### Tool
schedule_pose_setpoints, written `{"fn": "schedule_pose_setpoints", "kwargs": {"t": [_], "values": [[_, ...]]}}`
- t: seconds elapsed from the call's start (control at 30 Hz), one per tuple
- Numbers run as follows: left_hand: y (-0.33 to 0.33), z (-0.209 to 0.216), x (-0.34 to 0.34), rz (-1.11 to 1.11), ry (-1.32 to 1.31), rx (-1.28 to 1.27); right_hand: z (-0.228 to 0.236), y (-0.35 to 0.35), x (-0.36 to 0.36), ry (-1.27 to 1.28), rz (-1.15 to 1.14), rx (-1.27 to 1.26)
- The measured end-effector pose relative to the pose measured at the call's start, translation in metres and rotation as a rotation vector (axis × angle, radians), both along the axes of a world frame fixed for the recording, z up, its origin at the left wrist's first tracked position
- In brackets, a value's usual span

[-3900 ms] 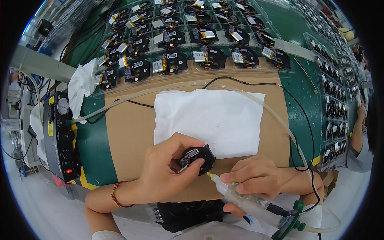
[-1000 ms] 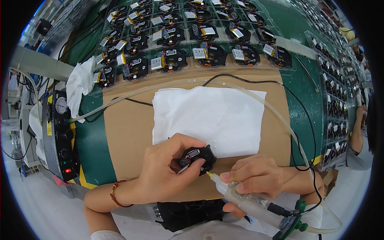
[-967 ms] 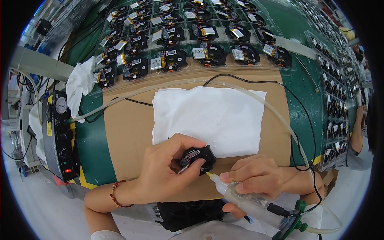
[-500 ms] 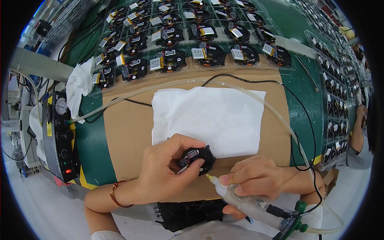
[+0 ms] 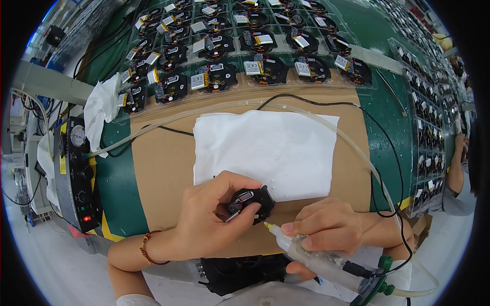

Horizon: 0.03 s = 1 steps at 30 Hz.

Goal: Apply adhesive to small electronic components using a manual dispenser.

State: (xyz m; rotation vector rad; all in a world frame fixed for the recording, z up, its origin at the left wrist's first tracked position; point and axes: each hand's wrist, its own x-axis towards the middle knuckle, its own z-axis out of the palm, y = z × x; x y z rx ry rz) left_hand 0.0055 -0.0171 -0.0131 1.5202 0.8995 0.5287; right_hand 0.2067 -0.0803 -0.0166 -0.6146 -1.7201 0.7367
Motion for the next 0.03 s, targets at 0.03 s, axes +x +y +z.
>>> {"fn": "schedule_pose_setpoints", "kwargs": {"t": [0.03], "values": [[0.0,0.0007,0.0001,-0.005,-0.001,-0.001,0.0014,-0.0002,0.0006,-0.012,0.002,0.003]]}}
